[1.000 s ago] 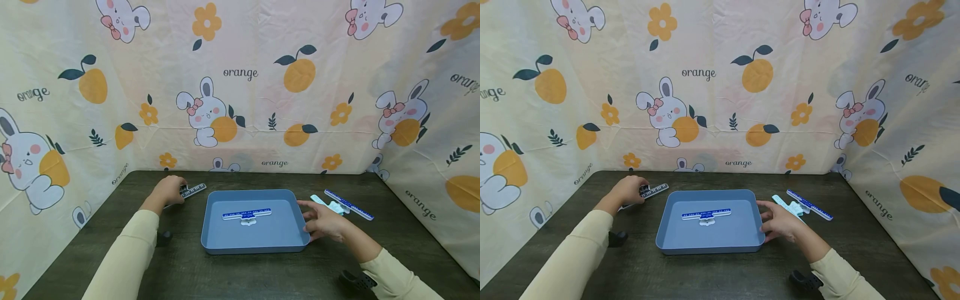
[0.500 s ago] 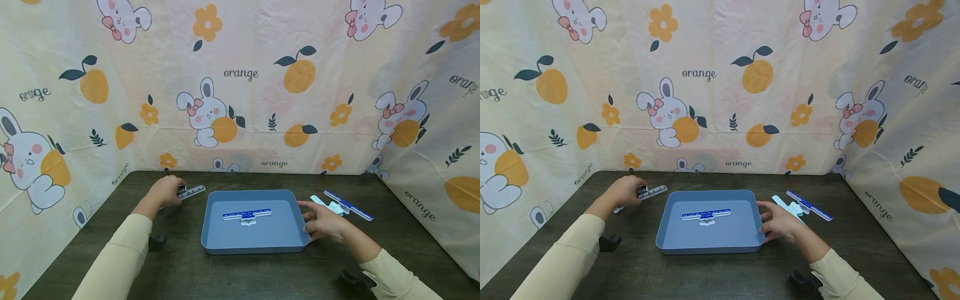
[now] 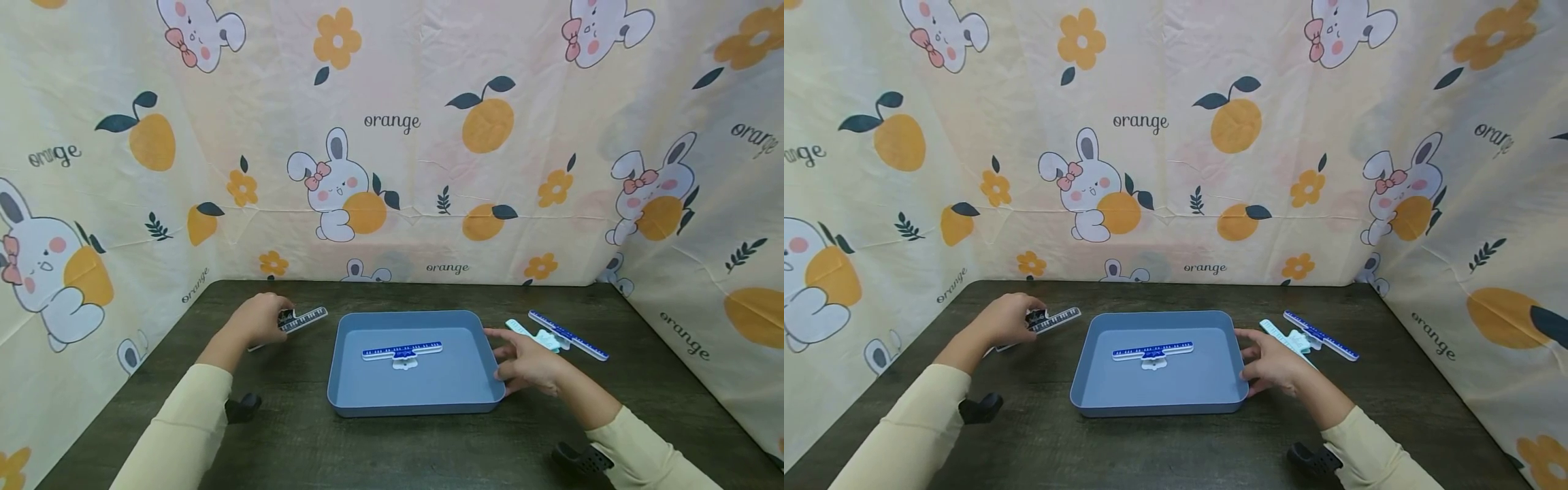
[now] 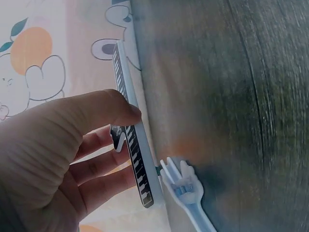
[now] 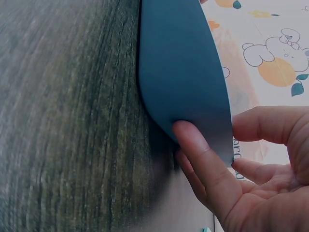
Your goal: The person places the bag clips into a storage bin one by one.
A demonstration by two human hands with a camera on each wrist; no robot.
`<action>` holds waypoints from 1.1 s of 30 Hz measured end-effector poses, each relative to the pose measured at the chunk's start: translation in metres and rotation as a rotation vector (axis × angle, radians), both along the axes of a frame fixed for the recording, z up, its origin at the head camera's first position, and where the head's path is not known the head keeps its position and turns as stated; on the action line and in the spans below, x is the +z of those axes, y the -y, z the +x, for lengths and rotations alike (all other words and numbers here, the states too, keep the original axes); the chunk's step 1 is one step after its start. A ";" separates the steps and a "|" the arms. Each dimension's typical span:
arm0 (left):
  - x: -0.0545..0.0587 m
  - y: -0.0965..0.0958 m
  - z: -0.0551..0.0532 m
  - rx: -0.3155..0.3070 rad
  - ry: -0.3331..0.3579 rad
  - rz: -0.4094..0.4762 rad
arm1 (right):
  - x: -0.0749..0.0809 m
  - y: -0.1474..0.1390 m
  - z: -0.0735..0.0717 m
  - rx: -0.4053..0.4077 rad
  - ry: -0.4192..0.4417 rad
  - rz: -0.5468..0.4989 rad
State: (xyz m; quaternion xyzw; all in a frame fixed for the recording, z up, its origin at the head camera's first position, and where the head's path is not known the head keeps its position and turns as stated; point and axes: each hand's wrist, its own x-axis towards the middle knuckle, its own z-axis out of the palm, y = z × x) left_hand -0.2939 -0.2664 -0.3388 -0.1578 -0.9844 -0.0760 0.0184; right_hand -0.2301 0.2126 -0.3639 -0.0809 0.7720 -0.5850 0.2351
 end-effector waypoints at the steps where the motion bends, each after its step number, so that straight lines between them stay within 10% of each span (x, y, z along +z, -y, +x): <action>1: 0.001 0.000 0.001 0.000 0.001 0.003 | 0.000 0.000 0.000 0.000 -0.001 0.001; 33: 0.037 -0.031 0.039 -0.156 -0.107 -0.015 | -0.002 -0.002 -0.001 0.004 -0.003 -0.017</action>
